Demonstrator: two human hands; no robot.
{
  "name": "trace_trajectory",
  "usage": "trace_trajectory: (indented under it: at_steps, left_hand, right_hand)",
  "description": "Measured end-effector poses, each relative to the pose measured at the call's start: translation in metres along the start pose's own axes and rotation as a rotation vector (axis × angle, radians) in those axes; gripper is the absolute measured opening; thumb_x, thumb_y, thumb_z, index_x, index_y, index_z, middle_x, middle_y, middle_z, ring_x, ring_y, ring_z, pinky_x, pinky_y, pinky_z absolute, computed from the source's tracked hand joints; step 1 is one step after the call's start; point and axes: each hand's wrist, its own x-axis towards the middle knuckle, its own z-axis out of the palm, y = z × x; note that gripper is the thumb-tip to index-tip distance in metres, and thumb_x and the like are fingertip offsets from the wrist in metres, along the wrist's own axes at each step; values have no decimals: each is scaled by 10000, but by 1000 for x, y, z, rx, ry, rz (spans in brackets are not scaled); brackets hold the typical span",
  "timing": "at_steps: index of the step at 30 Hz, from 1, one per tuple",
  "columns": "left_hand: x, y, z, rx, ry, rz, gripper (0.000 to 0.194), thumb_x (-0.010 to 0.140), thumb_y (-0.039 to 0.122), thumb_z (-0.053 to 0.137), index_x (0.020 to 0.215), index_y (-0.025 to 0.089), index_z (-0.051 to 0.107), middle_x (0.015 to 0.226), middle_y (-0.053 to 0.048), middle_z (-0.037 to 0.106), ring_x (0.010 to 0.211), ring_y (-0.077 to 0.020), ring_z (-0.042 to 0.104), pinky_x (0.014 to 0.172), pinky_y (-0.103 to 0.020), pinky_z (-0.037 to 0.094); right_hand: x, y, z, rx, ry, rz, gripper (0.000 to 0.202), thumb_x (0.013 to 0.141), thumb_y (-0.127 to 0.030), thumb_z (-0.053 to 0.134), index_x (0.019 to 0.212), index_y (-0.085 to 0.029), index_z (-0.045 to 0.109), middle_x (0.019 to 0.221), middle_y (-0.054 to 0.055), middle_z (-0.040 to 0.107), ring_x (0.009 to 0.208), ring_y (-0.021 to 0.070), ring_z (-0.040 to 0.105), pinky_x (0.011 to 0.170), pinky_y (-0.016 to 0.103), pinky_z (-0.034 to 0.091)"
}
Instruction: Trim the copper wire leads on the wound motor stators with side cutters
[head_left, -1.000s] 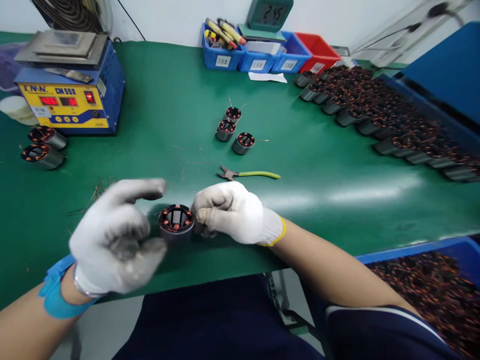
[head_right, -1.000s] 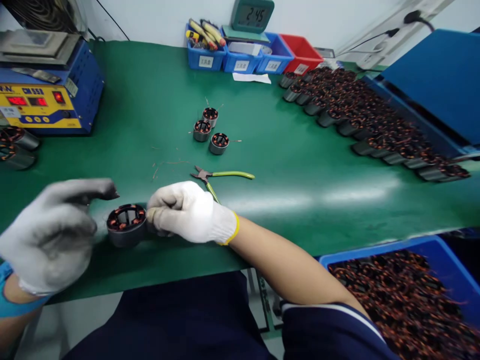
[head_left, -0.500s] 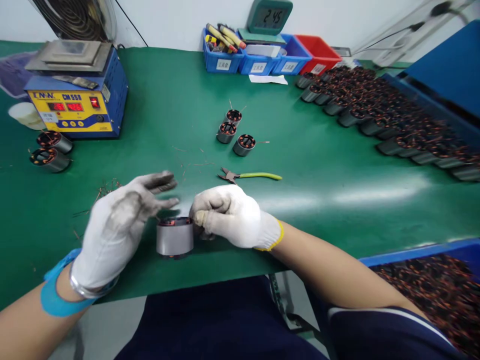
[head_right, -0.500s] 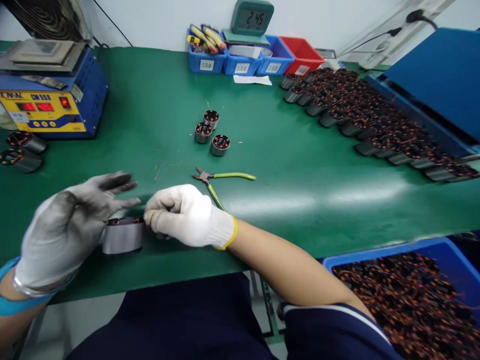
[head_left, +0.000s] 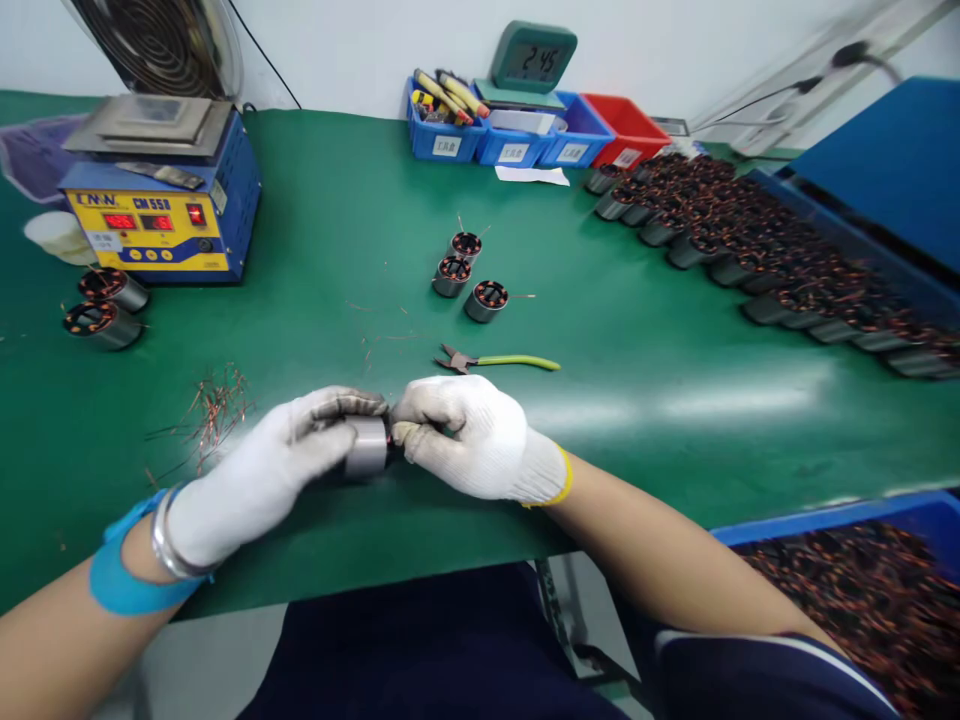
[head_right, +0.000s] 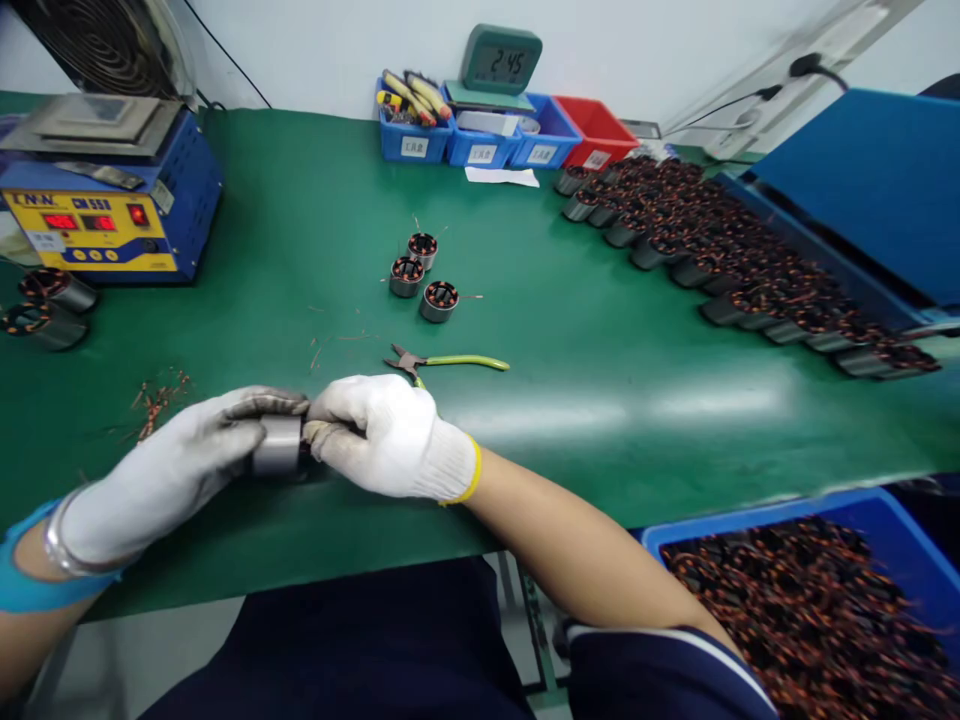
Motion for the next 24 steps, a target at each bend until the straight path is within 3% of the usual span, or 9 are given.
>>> trace_trajectory:
  at_steps: [3,5,9,15,17,19,21,24]
  left_hand:
    - [-2,-2,5,506,274,430,426,758,290,706,1157,188,597,1217,-112,605,1141,-275,597,973,-417,522]
    - [0,-1,6,730,281,515,476,738,288,704,1182,181,567,1269,-122,562,1176,-276,570,975,-410,515]
    - [9,-1,1,950,65,301,251,799,271,593,1031,176,581,1029,-81,629,943,-239,626,825,-373,535]
    - [12,-1,-4,1215,165,177,304,822,322,551,1078,158,564,1014,-120,590,895,-299,618,772,-416,499]
    - [11,1,-5,1219,151,124,328,803,390,582,1046,170,566,995,-107,580,853,-294,622,730,-403,498]
    - [10,2,-7,1207,137,80,413,753,470,633,1036,179,559,1009,-103,576,832,-292,624,698,-393,495]
    - [9,3,-9,1171,126,62,439,739,493,640,1045,192,550,1021,-95,584,821,-282,628,689,-383,492]
    - [10,4,-14,1108,185,73,296,784,442,598,963,208,559,965,-78,612,830,-270,631,714,-370,488]
  right_hand:
    - [0,4,-1,32,-3,134,151,828,-226,562,709,-162,627,645,-8,601,583,103,515,544,222,381]
    - [1,9,3,93,4,182,156,833,-227,551,721,-154,632,635,-13,598,571,97,510,531,214,377]
    - [5,19,12,26,-64,254,177,849,-239,555,738,-152,663,660,-5,626,596,100,526,548,222,370]
    - [3,19,1,-98,-231,325,229,900,-354,537,917,-196,702,779,11,695,680,138,606,615,262,429]
    - [0,18,-8,-49,-174,321,325,922,-444,496,1018,-191,676,838,35,710,692,159,634,630,287,473]
    - [1,17,-12,-139,21,311,426,902,-507,509,1137,-173,632,991,91,709,777,207,661,698,348,520]
    - [11,18,-8,-391,183,292,581,869,-530,554,1304,-146,543,1275,175,610,1017,302,640,854,443,515]
    - [42,29,8,-740,145,294,932,823,-629,584,1501,-61,291,1556,270,266,1380,448,333,1072,554,350]
